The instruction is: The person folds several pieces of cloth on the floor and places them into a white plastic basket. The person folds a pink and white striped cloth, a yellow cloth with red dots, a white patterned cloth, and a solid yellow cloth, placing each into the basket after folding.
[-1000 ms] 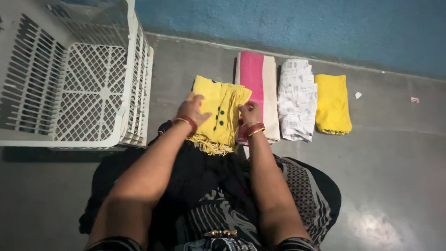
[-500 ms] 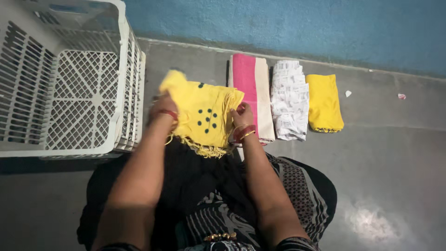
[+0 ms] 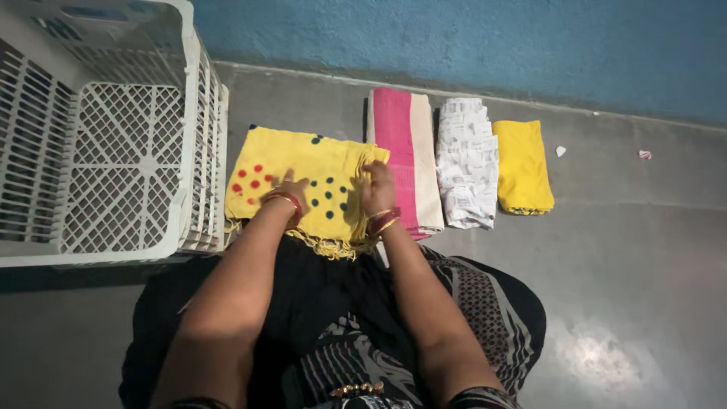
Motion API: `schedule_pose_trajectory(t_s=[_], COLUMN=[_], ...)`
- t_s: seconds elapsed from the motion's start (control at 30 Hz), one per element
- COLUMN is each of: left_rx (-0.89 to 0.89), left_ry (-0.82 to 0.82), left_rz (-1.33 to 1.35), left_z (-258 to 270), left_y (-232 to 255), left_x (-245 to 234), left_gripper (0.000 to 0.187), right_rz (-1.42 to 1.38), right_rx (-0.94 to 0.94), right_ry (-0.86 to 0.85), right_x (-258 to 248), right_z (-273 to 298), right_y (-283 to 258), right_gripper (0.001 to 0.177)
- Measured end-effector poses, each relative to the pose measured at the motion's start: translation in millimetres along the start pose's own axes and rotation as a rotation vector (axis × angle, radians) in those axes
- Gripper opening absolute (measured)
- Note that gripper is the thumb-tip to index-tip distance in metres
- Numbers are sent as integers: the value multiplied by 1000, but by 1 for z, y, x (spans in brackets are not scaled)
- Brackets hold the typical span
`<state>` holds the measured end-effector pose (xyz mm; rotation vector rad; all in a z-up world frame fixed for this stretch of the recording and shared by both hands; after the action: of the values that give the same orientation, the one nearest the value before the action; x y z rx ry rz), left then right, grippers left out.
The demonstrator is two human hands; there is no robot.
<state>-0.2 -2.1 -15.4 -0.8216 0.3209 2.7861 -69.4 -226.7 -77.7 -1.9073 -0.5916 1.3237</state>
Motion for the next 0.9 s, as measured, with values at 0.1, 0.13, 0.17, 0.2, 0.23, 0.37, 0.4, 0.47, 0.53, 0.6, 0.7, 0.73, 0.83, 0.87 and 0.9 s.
schedule_pose_trajectory(t_s=[0.1, 0.13, 0.17, 0.2, 0.23, 0.37, 0.4, 0.47, 0.53, 0.6, 0.7, 0.73, 0.83, 0.87, 0.9], left_rx=[-101, -126, -114, -102, -92, -181, -211, -250, -268, -304, -345, -357, -406, -416, -426], left_ry=[21, 60, 85, 110, 133, 148, 171, 227, 292, 348, 370, 372, 337, 346, 357], left_rz=[145, 234, 217, 200, 183, 344, 369, 385, 362, 321, 307, 312, 499, 523, 550], left_z=[-12, -16, -18, -20, -20, -9, -4, 3, 8, 9, 2, -1, -12, -16, -21], left_y=[-23, -29, -32, -33, -34, -31, -32, -31, -35, -41, -50, -53, -65, -69, -72], left_x=[1, 0, -2, -4, -5, -11, -13, -18, -26, -31, -33, -34, -25, -23, -21], left_gripper=[91, 93, 92, 92, 92, 81, 79, 78, 78, 70, 75, 80, 78, 75, 72], right_rz=[225, 388, 550, 541, 531, 561, 578, 613, 699, 744, 816, 876, 769, 686, 611], right_rx=[227, 191, 154, 163, 171, 82, 103, 139, 237, 305, 313, 282, 117, 53, 51], right_ry=[-284, -349, -411, -396, -383, -211, -215, -222, -324, -388, -368, -317, -246, -230, -324], right_x=[6, 4, 1, -2, -5, -10, -11, -18, -20, -16, -9, -6, 7, 12, 16], right_z=[7, 10, 10, 9, 9, 2, 2, 1, -1, -1, 1, -1, 3, 6, 9], right_y=[-10, -14, -19, -24, -28, -45, -48, -53, -58, -62, -61, -60, -52, -49, -46], right_gripper=[58, 59, 60, 63, 67, 73, 73, 73, 74, 74, 70, 67, 54, 50, 51])
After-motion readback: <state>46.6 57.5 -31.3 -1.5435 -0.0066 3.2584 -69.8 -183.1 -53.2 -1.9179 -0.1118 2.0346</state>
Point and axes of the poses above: each hand's wrist, its own z-axis away from the middle knuckle, its own x-axis out of the palm, y = z × x, the point moved 1 cm from there along -z, towards the middle knuckle, and after that the axes turned 10 degrees about -y, right-handed, at the moved point
